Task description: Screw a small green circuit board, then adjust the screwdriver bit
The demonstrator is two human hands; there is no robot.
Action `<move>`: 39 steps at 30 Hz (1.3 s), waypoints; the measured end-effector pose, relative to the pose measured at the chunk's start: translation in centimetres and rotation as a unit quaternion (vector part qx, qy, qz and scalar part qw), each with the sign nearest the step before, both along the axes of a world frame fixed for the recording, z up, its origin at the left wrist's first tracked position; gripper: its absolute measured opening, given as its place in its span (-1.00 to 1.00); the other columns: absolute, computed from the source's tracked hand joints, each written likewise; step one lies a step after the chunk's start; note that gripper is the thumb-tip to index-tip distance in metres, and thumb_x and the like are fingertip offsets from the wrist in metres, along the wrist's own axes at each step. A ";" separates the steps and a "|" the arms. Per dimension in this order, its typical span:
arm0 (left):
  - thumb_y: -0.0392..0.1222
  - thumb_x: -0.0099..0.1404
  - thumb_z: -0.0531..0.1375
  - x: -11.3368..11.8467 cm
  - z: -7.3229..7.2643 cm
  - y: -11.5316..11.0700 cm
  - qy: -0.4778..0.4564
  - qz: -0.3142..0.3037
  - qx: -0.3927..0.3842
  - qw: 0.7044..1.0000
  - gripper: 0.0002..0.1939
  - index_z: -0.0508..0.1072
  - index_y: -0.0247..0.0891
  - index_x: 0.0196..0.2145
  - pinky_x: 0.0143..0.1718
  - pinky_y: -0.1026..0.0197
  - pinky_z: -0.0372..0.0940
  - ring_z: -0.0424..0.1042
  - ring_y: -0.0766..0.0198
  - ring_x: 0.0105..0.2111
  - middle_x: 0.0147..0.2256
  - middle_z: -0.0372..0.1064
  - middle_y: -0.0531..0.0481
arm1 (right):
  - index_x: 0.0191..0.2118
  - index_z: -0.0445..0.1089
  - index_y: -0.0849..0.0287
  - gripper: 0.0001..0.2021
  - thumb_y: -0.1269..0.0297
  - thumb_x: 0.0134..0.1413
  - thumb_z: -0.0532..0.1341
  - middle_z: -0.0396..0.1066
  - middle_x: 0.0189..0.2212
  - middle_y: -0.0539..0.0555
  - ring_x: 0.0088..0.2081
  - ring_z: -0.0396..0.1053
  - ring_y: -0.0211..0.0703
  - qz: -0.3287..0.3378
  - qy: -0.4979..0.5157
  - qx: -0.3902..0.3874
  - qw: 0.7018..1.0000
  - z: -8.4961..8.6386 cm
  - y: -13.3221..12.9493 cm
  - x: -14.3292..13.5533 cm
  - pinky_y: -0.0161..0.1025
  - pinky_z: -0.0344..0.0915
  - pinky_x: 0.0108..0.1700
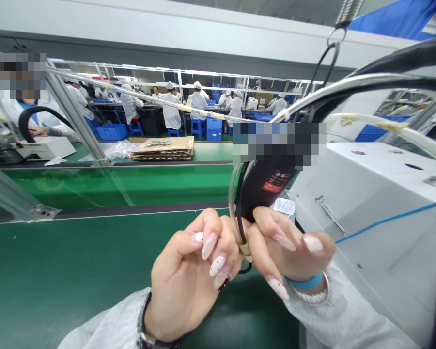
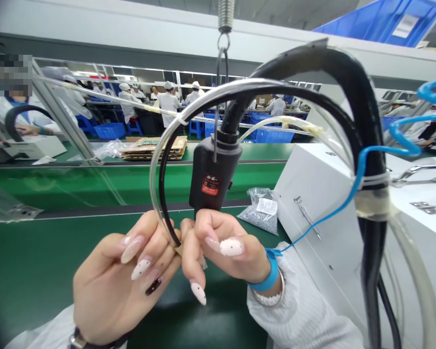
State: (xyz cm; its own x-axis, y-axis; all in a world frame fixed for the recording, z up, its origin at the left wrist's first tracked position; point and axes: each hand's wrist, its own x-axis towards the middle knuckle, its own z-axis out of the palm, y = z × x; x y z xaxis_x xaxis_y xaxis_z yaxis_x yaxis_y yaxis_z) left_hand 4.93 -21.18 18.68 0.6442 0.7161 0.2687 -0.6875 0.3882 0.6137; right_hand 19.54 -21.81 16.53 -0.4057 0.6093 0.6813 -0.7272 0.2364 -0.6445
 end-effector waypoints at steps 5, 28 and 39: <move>-0.30 0.14 0.00 0.0 0.0 0.0 -0.004 -0.003 -0.004 1.000 -0.83 0.16 -0.27 -0.59 -0.60 0.36 0.05 -0.03 0.42 -0.67 -0.65 -0.04 0.10 | -0.47 0.01 0.09 -0.75 0.15 0.11 0.08 0.22 -0.67 -0.09 -0.59 0.06 -0.23 -0.007 -0.001 -0.015 1.000 -0.2 -0.1 -0.1 -0.28 -0.07 -0.49; -0.31 0.10 -0.02 0.3 -0.1 0.6 -0.039 -0.048 -0.077 0.995 -0.83 0.11 -0.27 -0.62 -0.68 0.37 -0.07 -0.08 0.44 -0.75 -0.69 -0.04 0.12 | -0.46 -0.01 0.10 -0.73 0.23 0.16 0.12 0.19 -0.68 -0.09 -0.61 0.03 -0.28 -0.018 -0.042 -0.052 0.998 0.0 -0.8 0.0 -0.33 -0.08 -0.56; -0.31 0.13 -0.02 0.2 -0.4 0.7 -0.037 -0.051 -0.063 0.996 -0.83 0.17 -0.27 -0.60 -0.69 0.37 -0.08 -0.03 0.44 -0.75 -0.71 -0.04 0.13 | -0.49 -0.03 0.11 -0.69 0.22 0.13 0.15 0.19 -0.71 -0.08 -0.61 0.00 -0.28 -0.055 -0.046 -0.050 0.996 0.2 -0.8 -0.3 -0.31 0.00 -0.51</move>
